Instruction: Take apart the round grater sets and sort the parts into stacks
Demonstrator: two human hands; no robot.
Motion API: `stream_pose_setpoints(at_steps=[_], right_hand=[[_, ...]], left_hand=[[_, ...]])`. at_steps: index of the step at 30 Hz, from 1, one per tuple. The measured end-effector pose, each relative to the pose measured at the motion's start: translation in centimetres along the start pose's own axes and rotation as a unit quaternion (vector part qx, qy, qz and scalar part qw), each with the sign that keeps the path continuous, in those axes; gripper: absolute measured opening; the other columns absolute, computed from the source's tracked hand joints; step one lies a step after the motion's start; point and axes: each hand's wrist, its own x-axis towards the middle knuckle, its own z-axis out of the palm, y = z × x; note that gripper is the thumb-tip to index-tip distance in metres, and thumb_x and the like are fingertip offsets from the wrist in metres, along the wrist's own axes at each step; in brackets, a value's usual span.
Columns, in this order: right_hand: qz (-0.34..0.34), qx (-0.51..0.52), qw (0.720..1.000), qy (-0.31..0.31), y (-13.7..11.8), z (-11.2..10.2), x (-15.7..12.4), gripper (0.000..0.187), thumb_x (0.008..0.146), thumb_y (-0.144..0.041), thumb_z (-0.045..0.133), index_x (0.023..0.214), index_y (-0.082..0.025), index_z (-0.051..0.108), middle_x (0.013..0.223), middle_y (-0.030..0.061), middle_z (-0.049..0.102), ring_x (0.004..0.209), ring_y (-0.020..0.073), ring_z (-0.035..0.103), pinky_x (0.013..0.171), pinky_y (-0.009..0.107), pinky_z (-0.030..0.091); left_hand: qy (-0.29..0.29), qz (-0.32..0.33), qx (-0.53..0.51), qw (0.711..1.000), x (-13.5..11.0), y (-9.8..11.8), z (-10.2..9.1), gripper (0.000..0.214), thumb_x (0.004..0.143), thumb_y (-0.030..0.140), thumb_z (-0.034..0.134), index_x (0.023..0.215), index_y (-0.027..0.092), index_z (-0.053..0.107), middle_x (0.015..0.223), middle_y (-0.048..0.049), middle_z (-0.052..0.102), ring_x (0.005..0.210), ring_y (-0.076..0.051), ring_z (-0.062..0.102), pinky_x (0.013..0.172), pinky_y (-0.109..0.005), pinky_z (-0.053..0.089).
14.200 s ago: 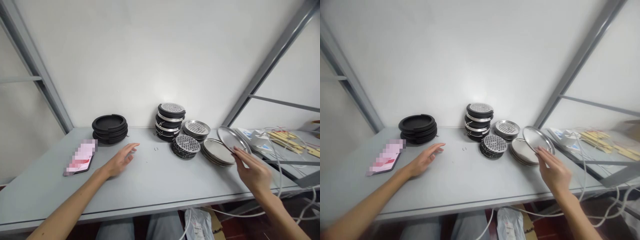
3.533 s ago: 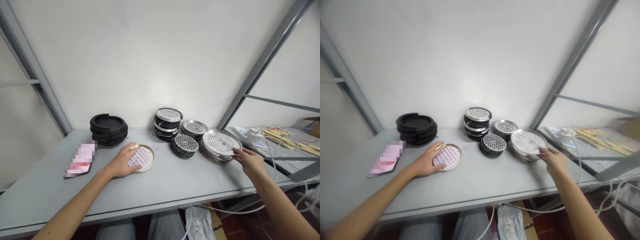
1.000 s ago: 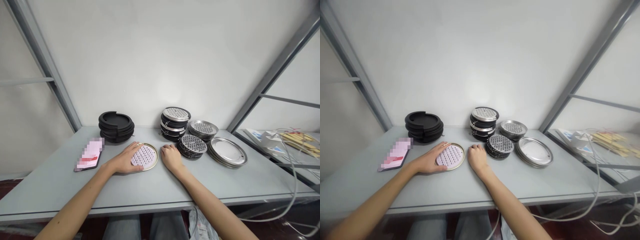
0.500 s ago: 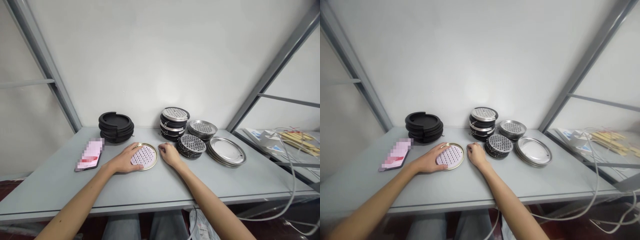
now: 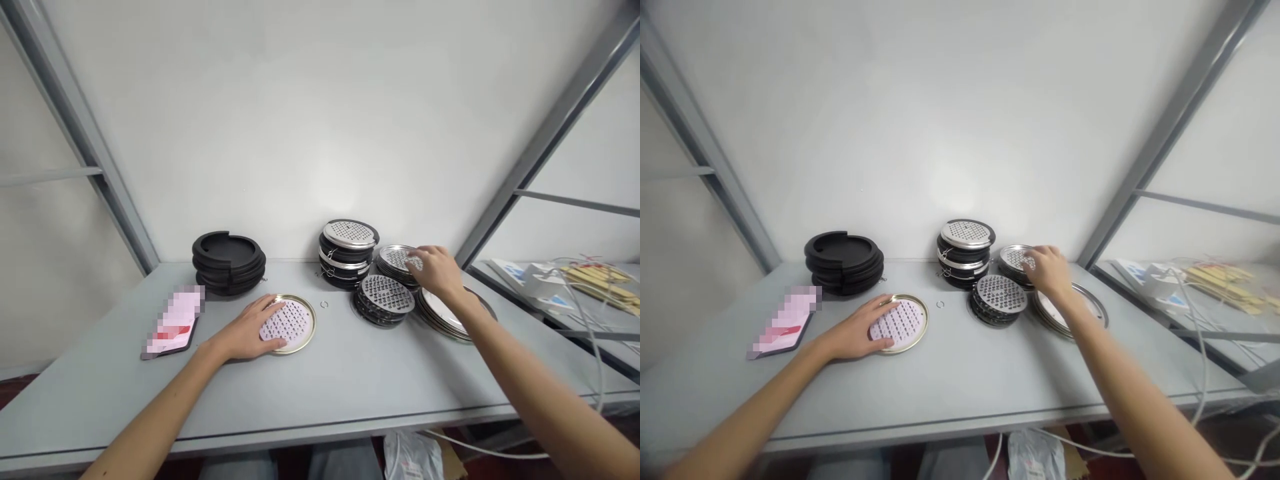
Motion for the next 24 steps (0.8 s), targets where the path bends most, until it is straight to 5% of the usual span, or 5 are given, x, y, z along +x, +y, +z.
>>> stream_pose_setpoints(at_steps=[3, 12, 24], right_hand=[[-0.059, -0.048, 0.994, -0.075, 3.1, 2.1, -0.3, 0.023, 0.084, -0.031, 0.053, 0.082, -0.019, 0.073, 0.105, 0.0093, 0.07, 0.102, 0.0295, 0.059, 0.086, 0.041, 0.046], [-0.107, -0.036, 0.993, -0.04, 3.6, 3.6, -1.7, 0.024, 0.085, -0.028, 0.053, 0.086, -0.02, 0.075, 0.102, 0.0065, 0.071, 0.098, 0.025, 0.061, 0.083, 0.036, 0.048], [-0.055, -0.043, 0.989, 0.134, 3.4, 2.1, 0.1, 0.027, 0.092, -0.029, 0.051, 0.087, -0.021, 0.077, 0.096, 0.0046, 0.075, 0.086, 0.0206, 0.062, 0.075, 0.031, 0.044]], left_hand=[[-0.007, -0.006, -0.002, 1.0, -0.1, 0.1, -0.1, 0.081, 0.08, 0.059, 0.062, 0.148, 0.024, 0.034, 0.157, -0.0108, 0.022, 0.144, -0.033, 0.02, 0.116, -0.048, 0.024], [0.011, 0.0, 0.003, 1.0, 0.0, -0.4, 0.3, 0.077, 0.081, 0.06, 0.062, 0.145, 0.025, 0.038, 0.157, -0.0095, 0.025, 0.143, -0.032, 0.025, 0.116, -0.046, 0.027], [0.018, 0.005, 0.007, 1.0, 0.0, -0.4, 0.2, 0.074, 0.081, 0.054, 0.064, 0.145, 0.025, 0.04, 0.156, -0.0094, 0.027, 0.141, -0.033, 0.028, 0.115, -0.047, 0.028]])
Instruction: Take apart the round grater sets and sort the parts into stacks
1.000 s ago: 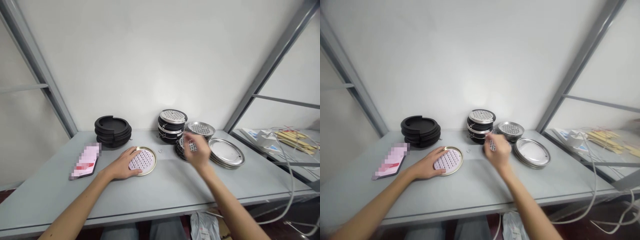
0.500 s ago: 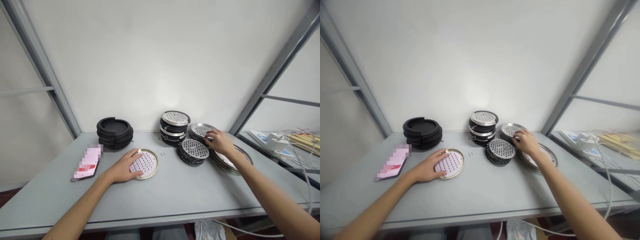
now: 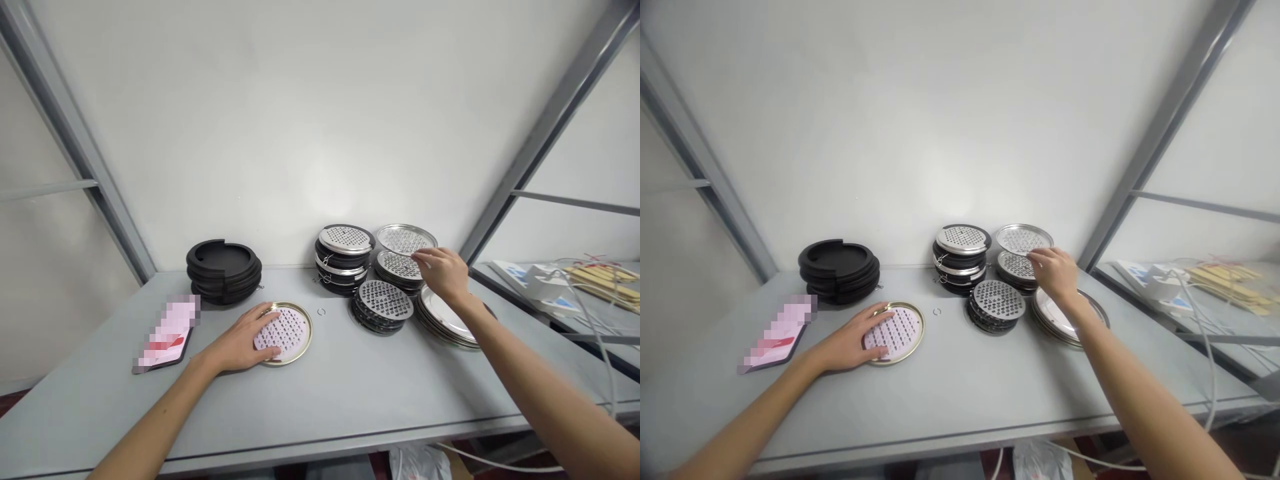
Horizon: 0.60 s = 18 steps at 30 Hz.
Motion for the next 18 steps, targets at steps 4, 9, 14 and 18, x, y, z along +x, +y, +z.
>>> stream_pose_setpoints(at_steps=[4, 9, 14, 18], right_hand=[[0.0, -0.03, 0.999, -0.027, -0.2, 0.1, -0.2, 0.025, 0.09, -0.024, 0.052, 0.087, -0.021, 0.077, 0.097, 0.0043, 0.075, 0.084, 0.0206, 0.063, 0.076, 0.032, 0.042], [-0.013, -0.035, 0.996, -0.083, -0.9, 1.0, -1.5, 0.027, 0.089, -0.02, 0.05, 0.086, -0.021, 0.077, 0.098, 0.0035, 0.075, 0.084, 0.0212, 0.062, 0.074, 0.032, 0.044], [-0.005, 0.004, 0.989, -0.147, -0.9, 1.6, -2.0, 0.028, 0.087, -0.023, 0.049, 0.092, -0.021, 0.076, 0.1, 0.0055, 0.074, 0.095, 0.0246, 0.062, 0.078, 0.034, 0.049], [0.028, 0.009, 0.984, -0.178, -0.4, 1.1, -2.0, 0.033, 0.082, -0.023, 0.054, 0.111, -0.017, 0.07, 0.112, 0.0088, 0.07, 0.104, 0.0275, 0.061, 0.085, 0.038, 0.05]], left_hand=[[0.006, 0.003, -0.003, 1.0, 0.0, -0.2, 0.1, 0.074, 0.081, 0.055, 0.064, 0.144, 0.026, 0.04, 0.156, -0.0093, 0.027, 0.141, -0.033, 0.028, 0.115, -0.047, 0.028], [0.001, 0.002, -0.006, 1.0, 0.0, -0.2, 0.1, 0.075, 0.081, 0.056, 0.063, 0.145, 0.026, 0.04, 0.156, -0.0087, 0.027, 0.141, -0.033, 0.028, 0.116, -0.046, 0.027], [-0.032, -0.013, -0.006, 0.999, 0.0, 0.5, -0.5, 0.086, 0.076, 0.062, 0.065, 0.146, 0.023, 0.037, 0.158, -0.0108, 0.021, 0.143, -0.033, 0.023, 0.116, -0.046, 0.024], [-0.046, -0.012, -0.004, 0.999, -0.1, 0.6, -0.6, 0.094, 0.072, 0.067, 0.067, 0.148, 0.022, 0.034, 0.158, -0.0123, 0.019, 0.144, -0.035, 0.02, 0.116, -0.047, 0.024]])
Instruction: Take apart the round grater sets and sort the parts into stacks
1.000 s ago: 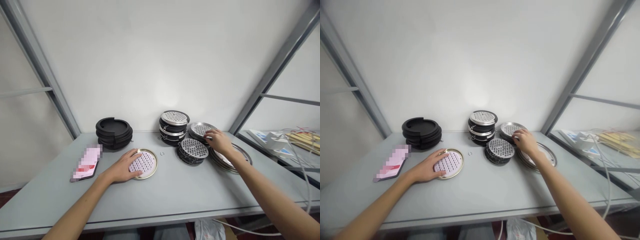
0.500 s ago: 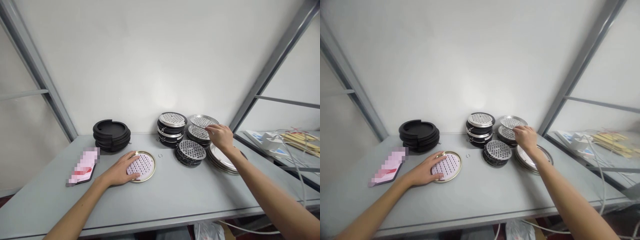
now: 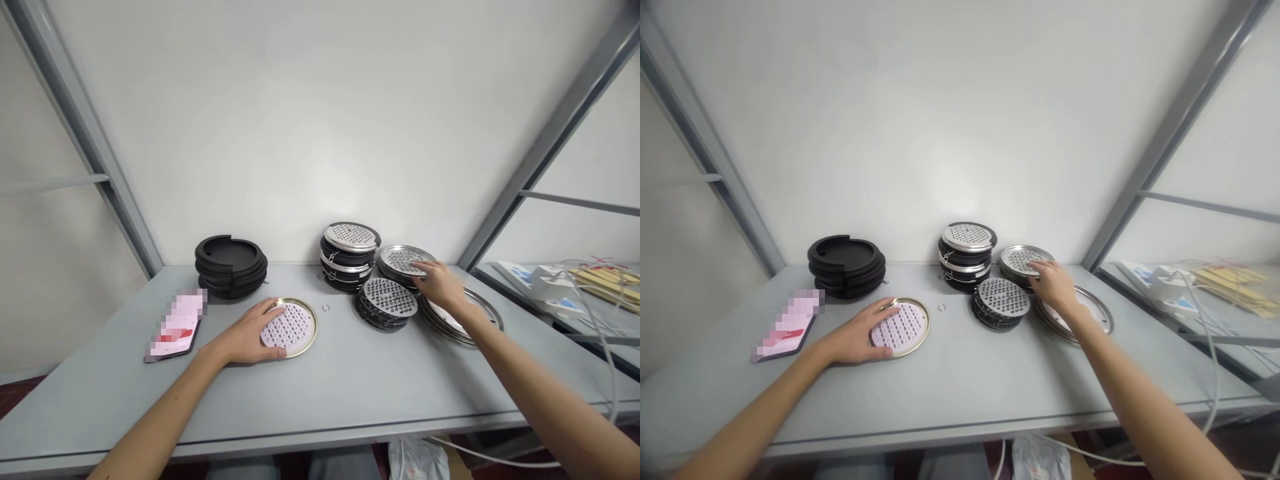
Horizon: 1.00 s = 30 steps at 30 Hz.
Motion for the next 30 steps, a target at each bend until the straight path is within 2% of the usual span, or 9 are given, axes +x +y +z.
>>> stream_pose_setpoints(at_steps=[3, 5, 7, 9, 12, 15, 19, 26, 30], right_hand=[[0.038, 0.014, 0.999, 0.009, -0.5, -1.6, -0.3, 0.034, 0.081, -0.026, 0.056, 0.11, -0.016, 0.07, 0.111, 0.011, 0.07, 0.101, 0.0298, 0.063, 0.084, 0.041, 0.051], [0.06, 0.046, 0.995, 0.071, -2.3, -3.3, -0.9, 0.03, 0.083, -0.028, 0.053, 0.105, -0.016, 0.071, 0.106, 0.0117, 0.071, 0.098, 0.0304, 0.064, 0.082, 0.042, 0.051], [0.052, 0.103, 0.981, 0.153, -5.6, -4.9, -2.0, 0.028, 0.087, -0.028, 0.049, 0.102, -0.018, 0.071, 0.101, 0.0109, 0.072, 0.095, 0.0289, 0.064, 0.082, 0.042, 0.051], [-0.008, 0.168, 0.972, 0.166, -10.4, -5.8, -3.4, 0.028, 0.089, -0.025, 0.047, 0.104, -0.021, 0.07, 0.102, 0.0098, 0.071, 0.095, 0.0258, 0.064, 0.084, 0.038, 0.051], [-0.088, 0.179, 0.98, 0.023, -17.8, -5.1, -5.3, 0.036, 0.09, -0.017, 0.042, 0.116, -0.025, 0.066, 0.106, 0.0081, 0.071, 0.093, 0.0224, 0.065, 0.079, 0.033, 0.05], [-0.07, 0.141, 0.982, -0.109, -22.5, -2.9, -5.3, 0.03, 0.091, -0.02, 0.044, 0.112, -0.02, 0.066, 0.113, 0.0126, 0.067, 0.096, 0.026, 0.064, 0.069, 0.032, 0.048], [-0.012, 0.142, 0.973, -0.184, -23.4, -0.7, -3.8, 0.023, 0.09, -0.024, 0.048, 0.092, -0.018, 0.071, 0.099, 0.0142, 0.069, 0.089, 0.0276, 0.065, 0.064, 0.031, 0.045], [0.056, 0.302, 0.934, -0.184, -21.8, 0.5, -3.1, 0.014, 0.078, -0.022, 0.066, 0.089, -0.016, 0.07, 0.083, 0.0077, 0.071, 0.076, 0.0198, 0.066, 0.068, 0.027, 0.045], [0.038, 0.365, 0.917, -0.156, -21.7, 0.3, -3.1, 0.011, 0.078, -0.023, 0.064, 0.081, -0.018, 0.073, 0.075, 0.0048, 0.071, 0.07, 0.019, 0.065, 0.067, 0.028, 0.046]], left_hand=[[0.012, 0.013, -0.005, 1.0, 0.0, -0.3, 0.1, 0.094, 0.072, 0.068, 0.066, 0.148, 0.023, 0.033, 0.158, -0.0122, 0.019, 0.144, -0.035, 0.02, 0.116, -0.048, 0.024], [0.016, 0.021, -0.007, 1.0, 0.0, -0.5, 0.3, 0.094, 0.072, 0.068, 0.065, 0.148, 0.024, 0.033, 0.158, -0.0118, 0.019, 0.144, -0.035, 0.02, 0.116, -0.048, 0.024], [0.015, 0.028, -0.009, 0.999, 0.0, -0.6, 0.4, 0.095, 0.071, 0.068, 0.066, 0.148, 0.024, 0.032, 0.158, -0.0115, 0.018, 0.144, -0.035, 0.02, 0.116, -0.047, 0.024], [0.012, 0.032, -0.007, 0.999, 0.1, -0.5, 0.4, 0.098, 0.069, 0.068, 0.068, 0.148, 0.024, 0.032, 0.158, -0.0118, 0.018, 0.144, -0.036, 0.019, 0.116, -0.048, 0.023], [0.02, 0.025, 0.006, 0.999, 0.1, -0.4, 0.4, 0.104, 0.067, 0.069, 0.069, 0.15, 0.022, 0.027, 0.158, -0.0133, 0.019, 0.145, -0.038, 0.013, 0.117, -0.053, 0.016], [0.044, 0.004, 0.006, 0.999, -0.2, -0.4, 0.1, 0.109, 0.069, 0.067, 0.069, 0.152, 0.016, 0.018, 0.158, -0.016, 0.018, 0.145, -0.037, 0.01, 0.118, -0.052, 0.014], [0.062, 0.002, -0.009, 0.998, -0.7, -0.6, -0.1, 0.105, 0.075, 0.062, 0.066, 0.152, 0.014, 0.013, 0.158, -0.0166, 0.016, 0.145, -0.035, 0.013, 0.118, -0.049, 0.018], [0.058, 0.011, -0.009, 0.998, -0.3, 0.2, 0.4, 0.101, 0.077, 0.062, 0.064, 0.152, 0.016, 0.016, 0.156, -0.016, 0.022, 0.144, -0.035, 0.019, 0.117, -0.049, 0.019], [0.032, 0.007, -0.003, 0.999, -0.2, 0.5, 0.5, 0.1, 0.076, 0.068, 0.061, 0.152, 0.018, 0.019, 0.157, -0.0149, 0.022, 0.145, -0.035, 0.015, 0.117, -0.052, 0.014]])
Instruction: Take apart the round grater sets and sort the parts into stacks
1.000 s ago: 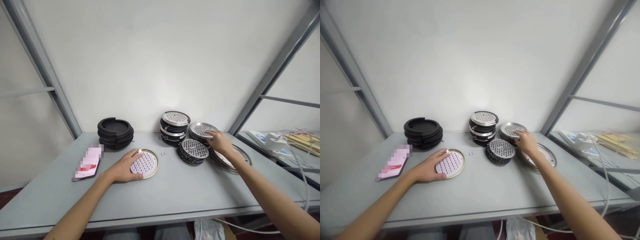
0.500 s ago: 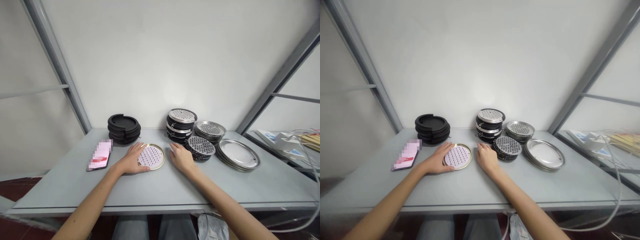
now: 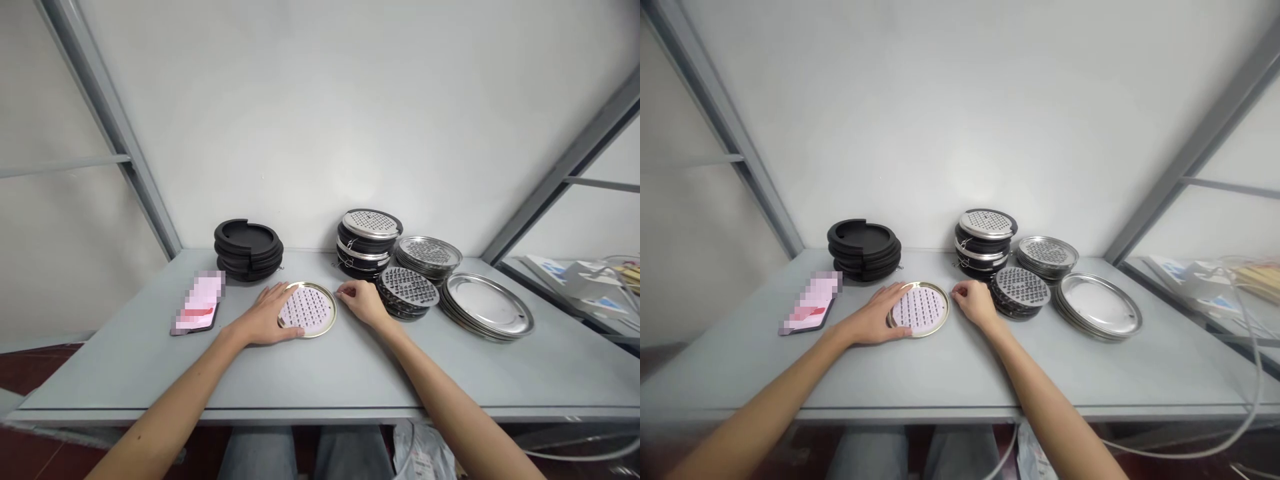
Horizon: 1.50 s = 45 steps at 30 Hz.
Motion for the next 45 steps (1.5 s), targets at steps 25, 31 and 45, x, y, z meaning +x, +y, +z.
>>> stream_pose_setpoints(at_steps=[25, 31, 45], right_hand=[[-0.126, -0.052, 0.99, -0.043, -0.8, -0.9, -1.1, 0.016, 0.081, -0.014, 0.057, 0.081, -0.019, 0.072, 0.08, 0.0043, 0.069, 0.073, 0.0164, 0.059, 0.069, 0.025, 0.041], [-0.091, -0.071, 0.992, -0.048, -0.7, -0.4, -1.0, 0.013, 0.084, -0.021, 0.056, 0.08, -0.021, 0.069, 0.079, 0.0022, 0.068, 0.069, 0.0153, 0.058, 0.063, 0.024, 0.038], [-0.124, -0.164, 0.976, -0.068, -1.2, 0.3, -0.5, 0.016, 0.09, -0.017, 0.05, 0.088, -0.016, 0.065, 0.089, 0.0082, 0.066, 0.086, 0.0185, 0.059, 0.077, 0.025, 0.039]], left_hand=[[0.012, 0.048, 0.033, 0.998, 0.3, 1.6, 1.0, 0.103, 0.071, 0.074, 0.061, 0.151, 0.02, 0.024, 0.157, -0.0144, 0.022, 0.142, -0.036, 0.022, 0.115, -0.049, 0.023], [0.025, 0.044, 0.033, 0.998, 0.5, 2.0, 1.1, 0.103, 0.069, 0.072, 0.063, 0.149, 0.019, 0.028, 0.152, -0.0137, 0.033, 0.137, -0.036, 0.033, 0.113, -0.047, 0.028], [0.038, 0.038, 0.016, 0.998, 0.5, 2.6, 1.0, 0.109, 0.067, 0.073, 0.064, 0.151, 0.018, 0.021, 0.152, -0.0134, 0.032, 0.136, -0.035, 0.034, 0.112, -0.046, 0.03]])
